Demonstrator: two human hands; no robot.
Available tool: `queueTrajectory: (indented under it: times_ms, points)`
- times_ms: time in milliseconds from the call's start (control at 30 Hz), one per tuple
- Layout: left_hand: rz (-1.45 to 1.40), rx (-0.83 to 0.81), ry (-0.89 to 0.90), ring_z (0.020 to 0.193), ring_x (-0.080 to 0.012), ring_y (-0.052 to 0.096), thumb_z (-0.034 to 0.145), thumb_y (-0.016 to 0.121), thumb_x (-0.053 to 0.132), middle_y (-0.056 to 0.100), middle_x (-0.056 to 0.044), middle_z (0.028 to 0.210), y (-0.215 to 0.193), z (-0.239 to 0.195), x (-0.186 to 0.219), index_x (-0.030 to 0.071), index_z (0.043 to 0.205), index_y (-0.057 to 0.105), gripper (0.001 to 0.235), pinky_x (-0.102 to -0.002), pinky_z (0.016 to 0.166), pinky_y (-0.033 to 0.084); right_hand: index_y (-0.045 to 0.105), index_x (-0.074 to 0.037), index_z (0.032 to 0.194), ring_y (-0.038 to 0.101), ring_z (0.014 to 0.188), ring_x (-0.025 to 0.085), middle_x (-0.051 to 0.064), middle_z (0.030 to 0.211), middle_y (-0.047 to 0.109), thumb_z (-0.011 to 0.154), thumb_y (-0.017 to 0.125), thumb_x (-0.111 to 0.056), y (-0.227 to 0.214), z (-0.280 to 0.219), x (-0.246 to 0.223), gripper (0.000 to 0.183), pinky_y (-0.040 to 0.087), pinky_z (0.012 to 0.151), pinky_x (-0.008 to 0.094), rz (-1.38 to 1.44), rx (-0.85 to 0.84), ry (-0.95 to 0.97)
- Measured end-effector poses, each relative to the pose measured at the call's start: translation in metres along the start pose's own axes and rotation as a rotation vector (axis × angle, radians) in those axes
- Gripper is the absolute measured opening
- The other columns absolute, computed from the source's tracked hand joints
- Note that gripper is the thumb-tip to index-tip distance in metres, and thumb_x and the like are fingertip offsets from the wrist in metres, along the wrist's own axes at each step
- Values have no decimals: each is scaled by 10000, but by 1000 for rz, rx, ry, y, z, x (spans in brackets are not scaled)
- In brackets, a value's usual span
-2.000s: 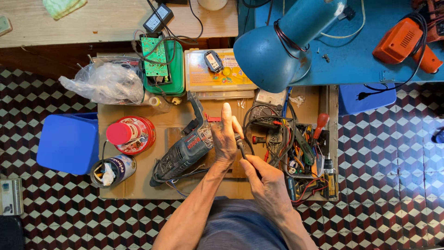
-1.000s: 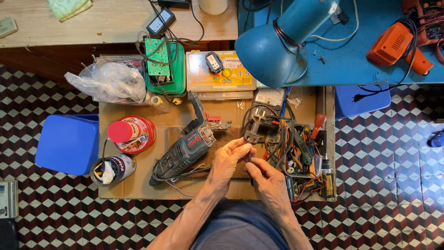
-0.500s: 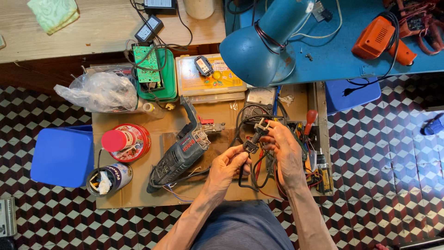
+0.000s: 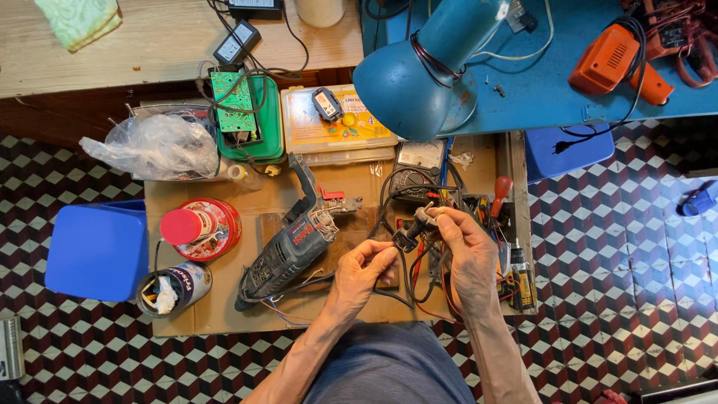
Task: The person repairs a power cord by stripping insulation, twisting exposed wires, and securing connections with electrical tape. They use pliers and a multimeter to test continuity and ensure proper wiring.
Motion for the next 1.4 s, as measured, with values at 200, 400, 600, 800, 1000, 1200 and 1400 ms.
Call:
queueTrajectory:
  times_ms: [200, 400, 600, 800, 1000, 1200, 1400]
  points:
    - [128, 25, 84, 795, -78, 662, 993, 671, 223, 702, -15, 889, -11, 1, 0, -6, 1131, 699, 269, -244, 764, 570, 718, -11, 1190, 687, 1037, 112, 77, 1132, 749, 1006, 630, -112, 6, -7, -1, 227, 541, 953, 245, -121, -42, -51]
    - [86, 41, 46, 782, -87, 657, 988, 679, 212, 700, -27, 886, -15, 0, -9, -13, 1132, 703, 268, -252, 740, 569, 702, 3, 1192, 688, 1022, 126, 90, 1127, 745, 1025, 610, -125, 8, -4, 6, 230, 551, 948, 267, -68, -29, 8]
    - [-39, 52, 20, 773, -90, 658, 1004, 667, 186, 702, -57, 908, 4, -6, -12, -26, 1135, 675, 249, -247, 714, 559, 554, 4, 1325, 680, 1055, 169, 126, 1214, 704, 1032, 572, -124, 21, 1, 19, 320, 553, 947, 322, 31, -129, 79]
    - [338, 38, 180, 1007, -59, 672, 976, 693, 244, 716, 0, 1097, -3, -42, -11, 32, 1225, 677, 328, -237, 863, 537, 502, -2, 1403, 691, 1034, 238, 176, 1185, 675, 1081, 565, -156, 19, -3, 40, 362, 562, 920, 362, 14, -154, 107]
    - [156, 747, -20, 788, -114, 697, 986, 623, 219, 755, -42, 919, -178, -150, -56, 55, 1149, 705, 245, -270, 711, 576, 516, -2, 1408, 695, 1017, 248, 189, 1165, 677, 1092, 568, -139, 9, -10, 55, 348, 566, 933, 359, -10, -192, 172]
    - [897, 903, 186, 930, -337, 682, 864, 635, 38, 669, -158, 1167, -224, -185, -29, 66, 1364, 549, 508, -419, 774, 545, 529, -2, 1399, 696, 1002, 258, 209, 1175, 687, 1077, 572, -145, 12, -26, 65, 354, 570, 913, 371, -1, -202, 217]
    - [1125, 681, 525, 1032, -358, 641, 868, 699, 113, 667, -170, 1135, -200, -142, 3, 71, 1190, 684, 325, -431, 847, 538, 533, -36, 1325, 688, 1059, 320, 242, 1232, 653, 1030, 571, -175, 2, -39, 72, 329, 575, 947, 461, 132, -88, 294]
Point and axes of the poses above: each hand's wrist, its own z-axis towards the middle knuckle, its own y-axis out of the palm, x = y × z, the point moved 10 cm from there along z, towards the middle knuckle
